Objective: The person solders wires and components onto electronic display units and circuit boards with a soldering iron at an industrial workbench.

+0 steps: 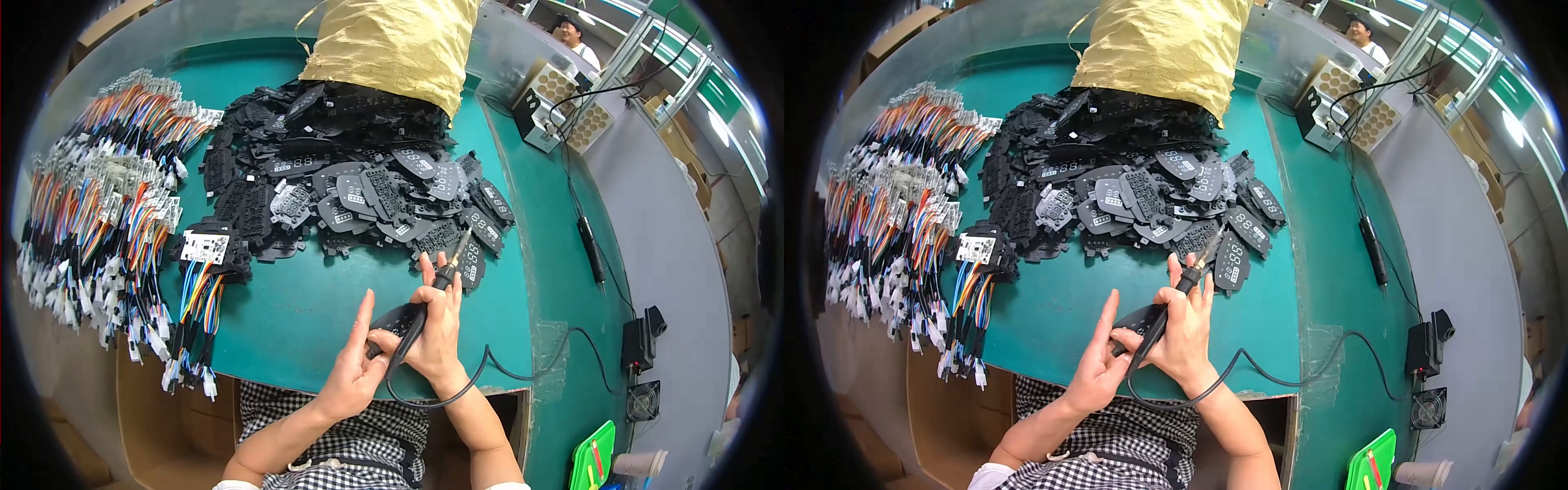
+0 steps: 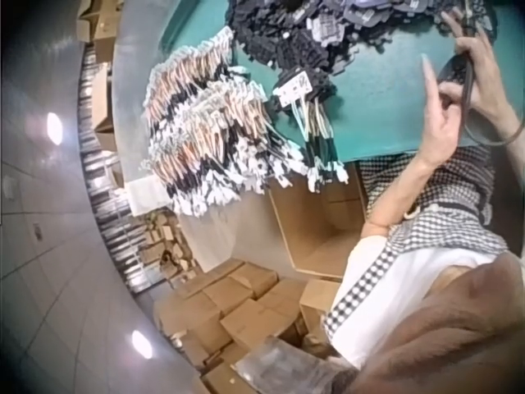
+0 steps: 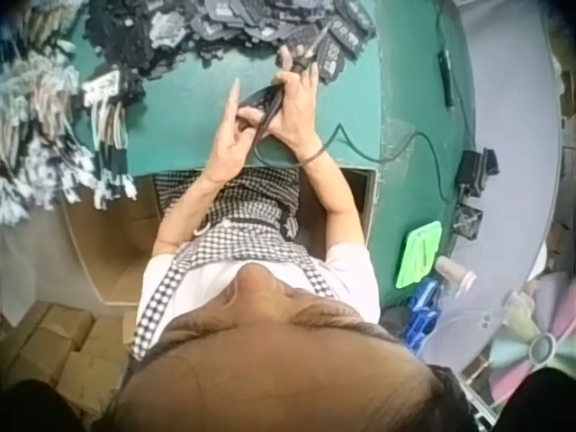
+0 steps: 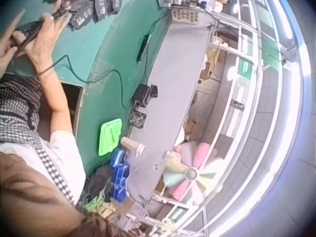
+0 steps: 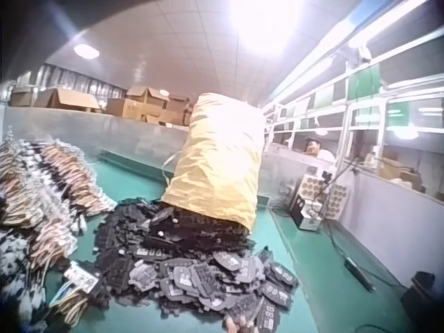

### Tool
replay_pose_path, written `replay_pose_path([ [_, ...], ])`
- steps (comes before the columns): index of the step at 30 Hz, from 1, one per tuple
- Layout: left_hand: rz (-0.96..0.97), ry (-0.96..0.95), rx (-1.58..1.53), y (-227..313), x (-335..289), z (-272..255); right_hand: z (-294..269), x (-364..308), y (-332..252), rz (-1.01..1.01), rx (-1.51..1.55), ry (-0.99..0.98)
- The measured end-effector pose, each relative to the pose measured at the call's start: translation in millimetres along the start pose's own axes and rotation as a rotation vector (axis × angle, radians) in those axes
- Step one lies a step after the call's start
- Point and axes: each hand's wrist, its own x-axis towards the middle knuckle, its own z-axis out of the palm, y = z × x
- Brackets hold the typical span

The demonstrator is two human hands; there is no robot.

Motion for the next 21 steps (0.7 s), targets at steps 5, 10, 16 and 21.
replay_pose_path([
  [5, -0.118, -0.045, 0.019, 18, -14, -7, -4, 5, 13, 0.116, 0.045, 0.11],
  [10, 0.208, -0.013, 0.406, 15, -30, -40, -17, 5, 37, 0.134, 0.433, 0.415],
  [16, 0.528, -0.25, 0.937, 22, 0, -77, -34, 5, 32, 0.357, 1.236, 0.327],
  [21, 0.274, -0.373, 0.944, 35, -4, -89, -25, 2, 32, 0.411, 1.224, 0.283],
])
